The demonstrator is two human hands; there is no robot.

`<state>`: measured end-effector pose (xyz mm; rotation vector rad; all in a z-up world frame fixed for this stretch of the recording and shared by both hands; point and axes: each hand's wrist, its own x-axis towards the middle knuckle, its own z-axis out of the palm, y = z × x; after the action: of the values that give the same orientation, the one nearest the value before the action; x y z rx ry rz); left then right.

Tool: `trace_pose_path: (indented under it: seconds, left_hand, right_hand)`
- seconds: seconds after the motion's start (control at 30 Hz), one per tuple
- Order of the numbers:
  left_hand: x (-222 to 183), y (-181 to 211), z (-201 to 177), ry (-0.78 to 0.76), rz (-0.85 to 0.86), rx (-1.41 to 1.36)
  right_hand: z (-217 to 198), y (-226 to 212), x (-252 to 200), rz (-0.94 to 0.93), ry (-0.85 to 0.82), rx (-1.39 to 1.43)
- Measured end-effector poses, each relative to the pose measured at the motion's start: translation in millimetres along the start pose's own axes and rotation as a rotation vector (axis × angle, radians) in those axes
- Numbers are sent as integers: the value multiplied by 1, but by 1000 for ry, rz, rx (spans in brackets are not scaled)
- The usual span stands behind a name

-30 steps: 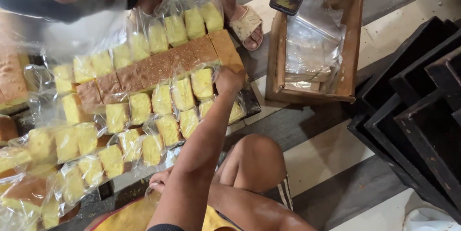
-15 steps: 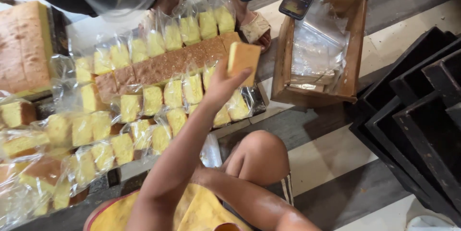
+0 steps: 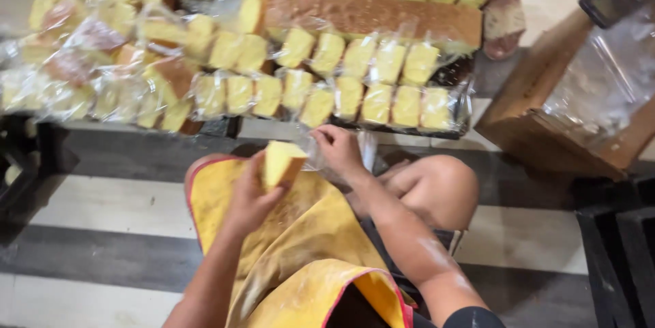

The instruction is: Manually placing individual slices of cake into plastic bags for packaging.

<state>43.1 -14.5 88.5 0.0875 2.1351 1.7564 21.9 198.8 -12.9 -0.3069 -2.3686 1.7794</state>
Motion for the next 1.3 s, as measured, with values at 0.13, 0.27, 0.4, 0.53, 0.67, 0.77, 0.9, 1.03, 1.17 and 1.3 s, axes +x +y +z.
trace_pose_path:
  seconds: [0.13, 0.27, 0.4, 0.53, 0.67, 0.77, 0.9, 1.03, 1.17, 1.3]
  left_hand:
    - [-4, -9, 8, 40, 339, 671]
    - [6, -43, 14, -64, 556, 855]
    - [8, -52, 17, -103, 530, 860]
    - [5, -55, 15, -90, 245, 715]
    - [3, -60, 18, 57, 195, 599]
    - [1, -77, 25, 82, 203, 642]
    - [12, -95, 37, 90, 262, 621]
    - [-15, -52, 30, 50, 74, 430]
    - [-3, -84, 36, -92, 227, 613]
    - [19, -114, 42, 63, -66, 450]
  right_hand:
    - [3, 0, -13, 8, -70, 30]
    - [2, 17, -29, -55, -111, 66]
    - [-6, 6, -45, -293, -107, 5]
    - [-5, -36, -55, -571, -134, -425]
    - [-3, -40, -58, -613, -33, -493]
    - [3, -35, -62, -725, -114, -436]
    - [6, -51, -66, -863, -172, -440]
    - [2, -50, -64, -711, -71, -459]
    - [3, -52, -72, -801, -143, -525]
    - [-3, -51, -66, -879, -124, -520]
